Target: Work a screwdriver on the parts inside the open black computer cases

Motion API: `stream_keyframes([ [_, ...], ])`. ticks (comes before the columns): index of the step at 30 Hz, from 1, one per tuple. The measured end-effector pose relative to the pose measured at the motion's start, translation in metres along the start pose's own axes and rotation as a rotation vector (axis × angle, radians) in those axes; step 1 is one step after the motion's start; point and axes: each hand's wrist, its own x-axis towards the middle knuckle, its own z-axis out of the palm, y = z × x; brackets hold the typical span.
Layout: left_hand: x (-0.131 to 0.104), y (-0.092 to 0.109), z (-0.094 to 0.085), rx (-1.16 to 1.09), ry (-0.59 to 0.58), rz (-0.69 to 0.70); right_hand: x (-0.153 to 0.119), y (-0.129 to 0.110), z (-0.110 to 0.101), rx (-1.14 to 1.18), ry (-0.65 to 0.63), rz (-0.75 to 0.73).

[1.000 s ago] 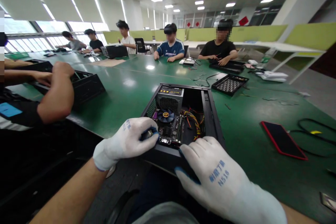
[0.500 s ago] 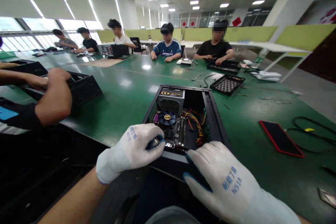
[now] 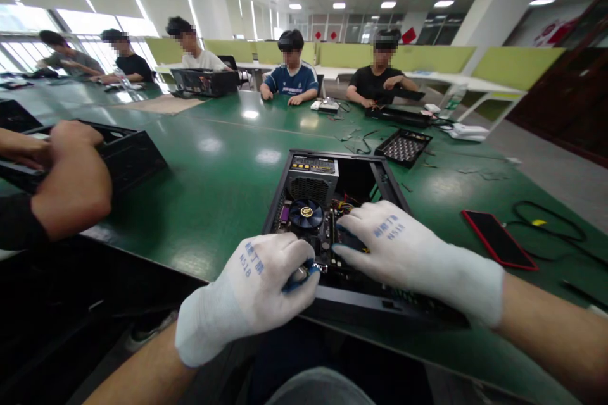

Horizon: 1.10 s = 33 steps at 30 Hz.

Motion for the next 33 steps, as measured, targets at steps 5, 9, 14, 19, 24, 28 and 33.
stream_keyframes([
  [5, 0.0, -0.001, 0.0, -0.016, -0.014, -0.018, 0.066, -0.004, 0.015, -0.205, -0.314, -0.067],
  [9, -0.001, -0.001, 0.001, -0.027, -0.02, -0.031, 0.094, -0.015, 0.027, -0.243, -0.384, -0.145],
  [14, -0.001, 0.0, 0.001, -0.037, -0.022, -0.044, 0.102, -0.017, 0.033, -0.24, -0.4, -0.233],
  [19, 0.0, 0.0, 0.0, -0.03, -0.03, -0.045, 0.09, -0.004, 0.02, -0.243, -0.384, -0.191],
  [24, 0.001, 0.0, 0.0, -0.025, -0.014, -0.03, 0.071, 0.02, 0.006, -0.262, -0.371, -0.066],
  [28, 0.001, 0.001, -0.001, -0.009, -0.001, -0.016, 0.065, 0.043, 0.009, -0.28, -0.403, 0.049],
  [33, -0.001, 0.002, 0.0, 0.015, 0.001, -0.023, 0.078, 0.06, 0.019, -0.283, -0.404, 0.139],
])
